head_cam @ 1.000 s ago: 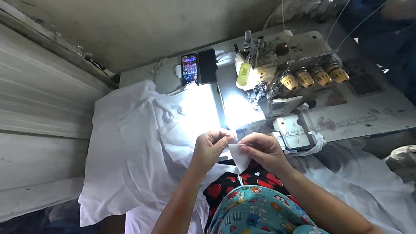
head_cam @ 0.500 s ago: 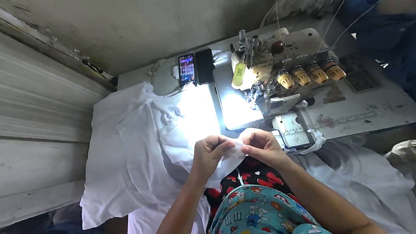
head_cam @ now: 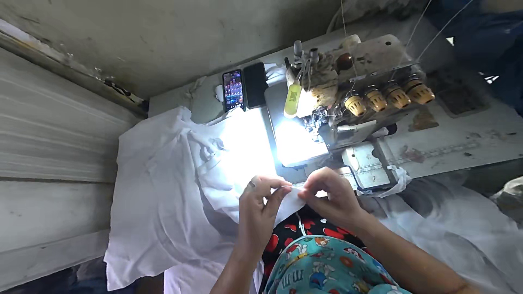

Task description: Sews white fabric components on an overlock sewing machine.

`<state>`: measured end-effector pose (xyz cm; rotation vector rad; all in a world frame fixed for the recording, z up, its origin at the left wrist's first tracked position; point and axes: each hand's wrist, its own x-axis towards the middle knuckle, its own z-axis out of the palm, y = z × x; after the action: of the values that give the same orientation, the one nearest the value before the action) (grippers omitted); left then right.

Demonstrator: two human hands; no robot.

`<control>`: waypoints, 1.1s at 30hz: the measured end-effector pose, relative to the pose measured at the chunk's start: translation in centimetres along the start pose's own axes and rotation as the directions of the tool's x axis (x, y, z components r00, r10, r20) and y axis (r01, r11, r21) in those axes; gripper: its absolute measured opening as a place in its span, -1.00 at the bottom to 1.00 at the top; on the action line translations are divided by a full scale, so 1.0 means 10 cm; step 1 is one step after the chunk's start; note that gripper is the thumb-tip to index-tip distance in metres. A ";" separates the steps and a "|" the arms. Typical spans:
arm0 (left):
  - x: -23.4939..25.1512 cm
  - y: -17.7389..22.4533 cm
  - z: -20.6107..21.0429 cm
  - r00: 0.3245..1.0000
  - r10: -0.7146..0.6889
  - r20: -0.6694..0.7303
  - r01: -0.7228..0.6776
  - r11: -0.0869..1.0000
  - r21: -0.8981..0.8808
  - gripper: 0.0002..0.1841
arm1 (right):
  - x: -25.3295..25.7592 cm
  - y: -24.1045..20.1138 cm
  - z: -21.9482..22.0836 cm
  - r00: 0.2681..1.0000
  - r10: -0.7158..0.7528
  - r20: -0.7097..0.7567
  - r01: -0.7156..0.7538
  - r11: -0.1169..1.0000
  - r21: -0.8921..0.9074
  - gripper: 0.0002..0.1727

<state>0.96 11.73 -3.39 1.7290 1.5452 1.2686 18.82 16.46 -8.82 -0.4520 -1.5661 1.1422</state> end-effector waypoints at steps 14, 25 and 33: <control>0.71 -0.52 0.92 0.942 0.327 0.077 -0.335 0.928 0.163 -0.87 | -0.02 0.22 -0.40 0.881 0.320 -0.349 -0.358 0.933 -0.048 -0.90; 0.74 -0.46 0.74 0.964 0.135 0.231 -0.189 0.955 0.230 -0.74 | 0.06 0.33 -0.52 0.964 0.094 -0.250 -0.220 0.810 -0.544 -0.76; 1.00 -0.51 0.69 0.948 0.167 0.270 -0.256 0.905 0.341 -0.81 | -0.02 0.37 -0.52 0.980 0.059 -0.190 -0.179 0.681 -0.710 -0.66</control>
<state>3.73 23.88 -7.71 2.2526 1.5597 0.8562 22.57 20.28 -12.35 -1.1617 -1.8349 0.4982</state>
